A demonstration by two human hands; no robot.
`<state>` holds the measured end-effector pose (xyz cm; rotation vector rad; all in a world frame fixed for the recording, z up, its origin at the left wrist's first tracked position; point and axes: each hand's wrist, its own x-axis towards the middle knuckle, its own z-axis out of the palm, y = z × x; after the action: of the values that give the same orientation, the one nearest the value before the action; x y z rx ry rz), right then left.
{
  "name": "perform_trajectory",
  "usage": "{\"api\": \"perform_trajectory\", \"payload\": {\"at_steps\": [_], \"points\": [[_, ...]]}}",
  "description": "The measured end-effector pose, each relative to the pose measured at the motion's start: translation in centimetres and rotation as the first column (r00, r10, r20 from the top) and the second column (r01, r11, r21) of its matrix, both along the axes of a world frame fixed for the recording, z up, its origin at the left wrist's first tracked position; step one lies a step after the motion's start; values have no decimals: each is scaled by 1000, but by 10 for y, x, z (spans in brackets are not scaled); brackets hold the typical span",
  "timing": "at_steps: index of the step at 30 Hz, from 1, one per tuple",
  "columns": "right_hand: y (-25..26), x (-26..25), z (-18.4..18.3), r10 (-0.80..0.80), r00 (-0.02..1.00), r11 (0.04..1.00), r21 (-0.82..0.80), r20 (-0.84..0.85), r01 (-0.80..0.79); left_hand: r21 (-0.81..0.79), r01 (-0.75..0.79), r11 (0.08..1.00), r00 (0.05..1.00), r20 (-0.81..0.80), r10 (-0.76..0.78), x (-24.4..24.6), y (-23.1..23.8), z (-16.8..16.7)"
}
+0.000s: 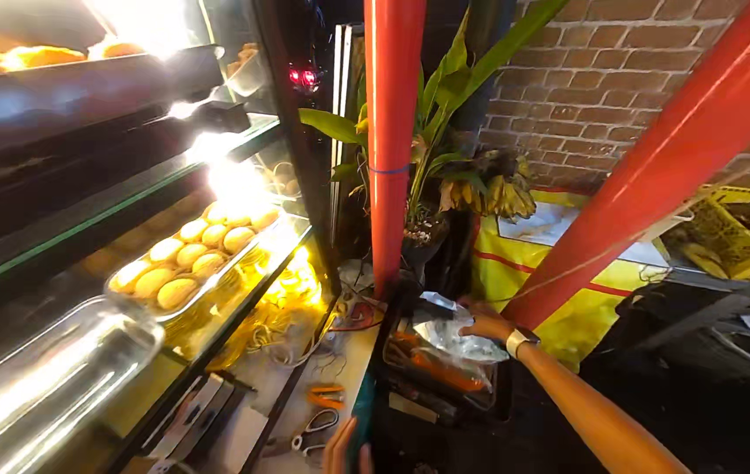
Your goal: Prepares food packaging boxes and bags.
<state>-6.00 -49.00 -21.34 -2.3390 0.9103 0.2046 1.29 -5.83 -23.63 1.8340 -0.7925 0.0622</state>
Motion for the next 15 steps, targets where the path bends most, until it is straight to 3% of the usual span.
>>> {"api": "perform_trajectory", "payload": {"at_steps": [2, 4, 7, 9, 11, 13, 15], "points": [[-16, -2, 1, 4, 1000, 999, 51, 30, -6, -58, 158, 986, 987, -20, -159, 9, -94, 17], [-24, -10, 2, 10, 982, 996, 85, 190, -27, -77, 255, 964, 965, -41, -258, 15, -185, 20], [-16, -30, 4, 98, 910, 986, 82, 402, -143, 79, 478, 875, 860, -243, -448, 22, -284, 3], [-16, -38, 4, 83, 823, 986, 71, 562, -149, 304, 577, 758, 798, -408, -444, 29, -320, -12], [-26, -40, 11, -69, 670, 989, 136, 739, -48, 493, 603, 627, 776, -542, -321, 35, -335, -23], [-41, -40, 29, -231, 500, 971, 234, 835, 59, 517, 572, 637, 784, -573, -239, 38, -336, -34], [-54, -37, 49, -343, 375, 939, 323, 861, 118, 412, 525, 745, 773, -596, -215, 44, -332, -36]]}}
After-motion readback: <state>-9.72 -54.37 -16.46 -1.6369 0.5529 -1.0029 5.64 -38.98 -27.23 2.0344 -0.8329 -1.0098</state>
